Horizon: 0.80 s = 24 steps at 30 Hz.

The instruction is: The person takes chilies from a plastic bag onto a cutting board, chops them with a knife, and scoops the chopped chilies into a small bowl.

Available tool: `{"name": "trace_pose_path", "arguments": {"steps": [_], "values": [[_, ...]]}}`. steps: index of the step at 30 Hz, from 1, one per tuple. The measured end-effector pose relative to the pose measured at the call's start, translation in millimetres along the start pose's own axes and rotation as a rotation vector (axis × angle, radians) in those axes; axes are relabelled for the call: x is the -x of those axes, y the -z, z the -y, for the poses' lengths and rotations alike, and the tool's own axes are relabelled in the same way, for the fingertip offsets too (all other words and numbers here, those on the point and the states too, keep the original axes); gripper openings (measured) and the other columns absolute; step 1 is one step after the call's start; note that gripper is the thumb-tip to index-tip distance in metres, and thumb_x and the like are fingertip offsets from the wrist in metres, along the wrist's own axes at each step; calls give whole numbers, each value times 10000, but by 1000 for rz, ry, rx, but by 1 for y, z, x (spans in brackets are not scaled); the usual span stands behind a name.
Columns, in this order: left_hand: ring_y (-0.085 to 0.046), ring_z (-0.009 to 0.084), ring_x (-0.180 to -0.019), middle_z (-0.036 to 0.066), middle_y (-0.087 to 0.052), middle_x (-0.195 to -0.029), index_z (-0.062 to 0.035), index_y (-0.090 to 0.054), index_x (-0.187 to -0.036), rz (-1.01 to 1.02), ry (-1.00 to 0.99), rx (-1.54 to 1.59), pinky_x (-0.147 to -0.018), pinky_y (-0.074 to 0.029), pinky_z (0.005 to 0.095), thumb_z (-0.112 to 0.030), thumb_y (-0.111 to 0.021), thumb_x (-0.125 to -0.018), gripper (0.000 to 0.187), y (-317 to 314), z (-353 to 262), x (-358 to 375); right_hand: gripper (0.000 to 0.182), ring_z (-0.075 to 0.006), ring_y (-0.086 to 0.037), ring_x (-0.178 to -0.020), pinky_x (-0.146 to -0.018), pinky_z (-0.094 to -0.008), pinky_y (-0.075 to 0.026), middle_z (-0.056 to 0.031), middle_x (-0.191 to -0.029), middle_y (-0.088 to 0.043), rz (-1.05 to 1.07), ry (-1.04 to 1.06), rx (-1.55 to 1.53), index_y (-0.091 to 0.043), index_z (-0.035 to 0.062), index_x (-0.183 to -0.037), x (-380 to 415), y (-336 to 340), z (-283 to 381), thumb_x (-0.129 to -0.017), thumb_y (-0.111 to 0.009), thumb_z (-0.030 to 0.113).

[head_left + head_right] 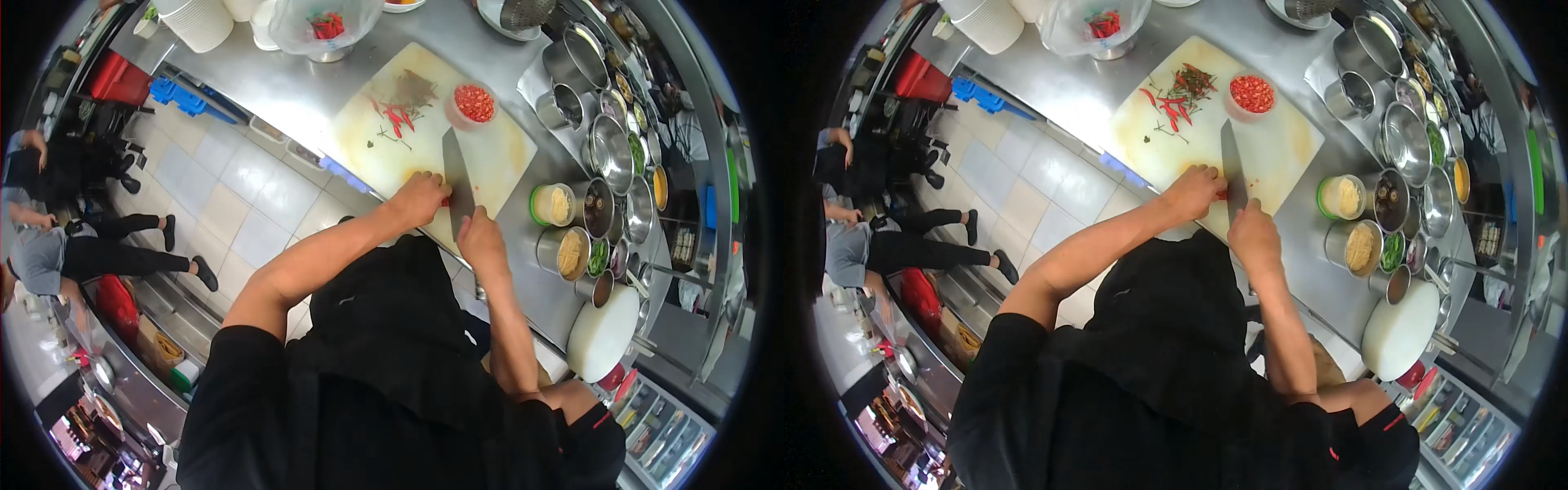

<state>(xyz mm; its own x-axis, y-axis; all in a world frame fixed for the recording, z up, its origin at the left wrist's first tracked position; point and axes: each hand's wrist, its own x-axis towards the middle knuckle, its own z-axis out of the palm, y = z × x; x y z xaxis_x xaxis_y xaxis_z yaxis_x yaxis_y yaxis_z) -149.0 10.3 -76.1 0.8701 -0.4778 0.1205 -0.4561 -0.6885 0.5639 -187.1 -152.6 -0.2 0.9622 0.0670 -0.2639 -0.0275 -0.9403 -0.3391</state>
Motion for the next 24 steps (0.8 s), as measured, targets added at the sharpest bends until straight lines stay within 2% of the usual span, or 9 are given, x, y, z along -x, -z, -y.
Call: {"name": "trace_pose_path", "arguments": {"steps": [2,3,4,6,9,12,15,17,24], "values": [[-583,334,-889,136,-599,-909,-55,-647,-902,35,52,12,-761,-458,430,14,-652,-700,214,5,-1,-4,238,-480,-630,-825,-730,-551,-502,-284,-848,-652,119,11,17,-510,-29,-984,-2,24,11,-936,-508,204],[-583,334,-889,136,-599,-909,-55,-647,-902,28,50,9,-761,-458,430,14,-652,-700,214,5,1,-5,244,-474,-635,-837,-734,-549,-505,-286,-848,-652,119,-50,38,-514,-31,-995,0,13,11,-940,-510,206],[-582,336,-888,138,-599,-901,-49,-643,-894,25,54,13,-764,-458,433,6,-654,-711,191,3,2,-5,244,-475,-636,-837,-741,-551,-506,-291,-843,-652,20,-72,23,-517,-32,-1010,7,0,17,-937,-514,201],[-582,339,-887,141,-598,-893,-43,-639,-885,35,55,21,-767,-457,435,-2,-655,-722,170,1,3,-3,240,-475,-640,-812,-735,-557,-508,-295,-820,-649,-14,-34,34,-513,-29,-1020,6,-5,10,-934,-516,195],[-580,341,-873,149,-598,-874,-31,-642,-887,0,25,18,-771,-460,439,-38,-676,-742,149,3,0,-4,241,-476,-643,-782,-717,-561,-512,-290,-806,-653,119,6,42,-503,-28,-1016,-1,30,13,-934,-519,198],[-580,345,-867,158,-599,-883,-21,-647,-919,-23,45,14,-782,-464,440,-77,-689,-762,171,-3,7,-4,251,-475,-647,-769,-701,-557,-517,-286,-801,-656,-18,-62,38,-500,-34,-1011,10,-3,18,-941,-519,206],[-575,353,-873,163,-598,-904,-7,-639,-940,-47,-12,58,-792,-465,440,-100,-695,-765,206,-10,5,12,236,-484,-646,-759,-693,-549,-524,-293,-788,-654,0,-67,17,-491,-37,-989,14,-1,13,-942,-522,192],[-573,360,-883,166,-596,-903,11,-631,-947,-217,26,241,-803,-465,443,-108,-697,-756,234,10,0,11,228,-485,-646,-756,-691,-547,-526,-296,-782,-652,-37,-35,-11,-489,-37,-983,6,4,12,-942,-522,185],[-584,369,-857,183,-605,-840,22,-634,-921,-36,45,71,-811,-469,462,-57,-623,-756,183,7,4,2,229,-479,-647,-786,-717,-548,-524,-311,-814,-649,43,22,3,-500,-58,-963,-7,21,12,-932,-524,168]]}}
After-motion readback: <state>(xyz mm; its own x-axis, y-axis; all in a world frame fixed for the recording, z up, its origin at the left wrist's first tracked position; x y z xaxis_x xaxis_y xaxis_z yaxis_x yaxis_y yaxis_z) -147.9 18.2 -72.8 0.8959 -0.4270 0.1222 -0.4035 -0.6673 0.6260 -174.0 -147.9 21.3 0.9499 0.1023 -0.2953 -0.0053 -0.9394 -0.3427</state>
